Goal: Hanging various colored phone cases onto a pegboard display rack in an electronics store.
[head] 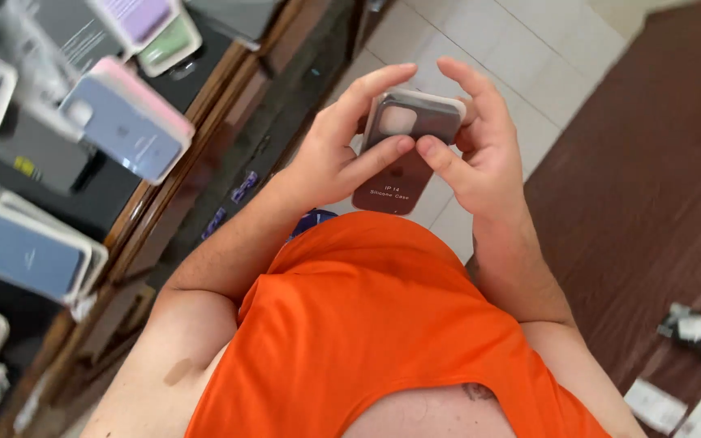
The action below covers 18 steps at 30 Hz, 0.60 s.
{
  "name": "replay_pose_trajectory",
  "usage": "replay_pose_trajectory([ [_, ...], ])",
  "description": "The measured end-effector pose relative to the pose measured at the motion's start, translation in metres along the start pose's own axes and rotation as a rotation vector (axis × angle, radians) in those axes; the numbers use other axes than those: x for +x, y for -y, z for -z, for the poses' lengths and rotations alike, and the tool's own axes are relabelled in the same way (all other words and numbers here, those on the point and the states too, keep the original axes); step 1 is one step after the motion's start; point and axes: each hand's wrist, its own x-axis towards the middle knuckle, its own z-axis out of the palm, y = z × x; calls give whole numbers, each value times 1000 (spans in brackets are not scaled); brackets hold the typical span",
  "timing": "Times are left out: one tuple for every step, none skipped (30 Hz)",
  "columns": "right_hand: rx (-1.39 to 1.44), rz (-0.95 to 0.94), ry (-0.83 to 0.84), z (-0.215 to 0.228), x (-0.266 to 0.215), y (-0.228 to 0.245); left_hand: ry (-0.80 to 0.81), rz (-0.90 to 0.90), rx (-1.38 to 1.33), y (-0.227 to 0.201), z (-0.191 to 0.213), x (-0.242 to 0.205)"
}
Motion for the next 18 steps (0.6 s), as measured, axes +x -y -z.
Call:
replay_pose_trajectory([
  [-7, -11, -84, 5, -12, 3, 75, -13, -39, 4, -6, 11],
  [-55, -7, -175, 8, -25, 5, 134, -11, -57, 7, -12, 21],
  [-103, -6, -266, 9, -38, 8, 194, -10, -73, 9, -18, 29],
  [-113, -13, -347, 8, -51, 7, 266, -29, -107, 8, -25, 38],
  [-147, 18, -426, 6, -65, 6, 324, 2, -122, 7, -32, 45],
  [-181, 47, -498, 2, -78, 4, 379, 36, -130, 5, -38, 50],
  [-190, 37, -573, -4, -89, 4, 448, 20, -157, 6, -46, 56],
  [-156, 40, -650, -12, -102, 5, 463, -38, -195, 7, -54, 56],
  [-123, 47, -728, -22, -115, 6, 476, -94, -236, 7, -61, 55],
  [-128, 35, -790, -34, -125, 7, 533, -99, -263, 4, -67, 55],
  [-155, 40, -876, -47, -136, 7, 569, -149, -267, 1, -72, 54],
  [-186, 50, -957, -57, -144, 8, 598, -204, -272, -2, -77, 54],
  [-195, 42, -1013, -72, -152, 8, 648, -215, -298, -7, -78, 51],
  [-188, 86, -1066, -85, -159, 9, 709, -277, -312, -11, -81, 50],
  [-184, 131, -1118, -98, -166, 9, 768, -339, -328, -15, -84, 47],
  [-201, 129, -1173, -111, -175, 10, 813, -357, -358, -16, -88, 40],
  [-294, 95, -1230, -124, -184, 10, 868, -356, -380, -17, -92, 33],
  [-387, 59, -1282, -135, -190, 10, 920, -357, -398, -18, -96, 28],
])
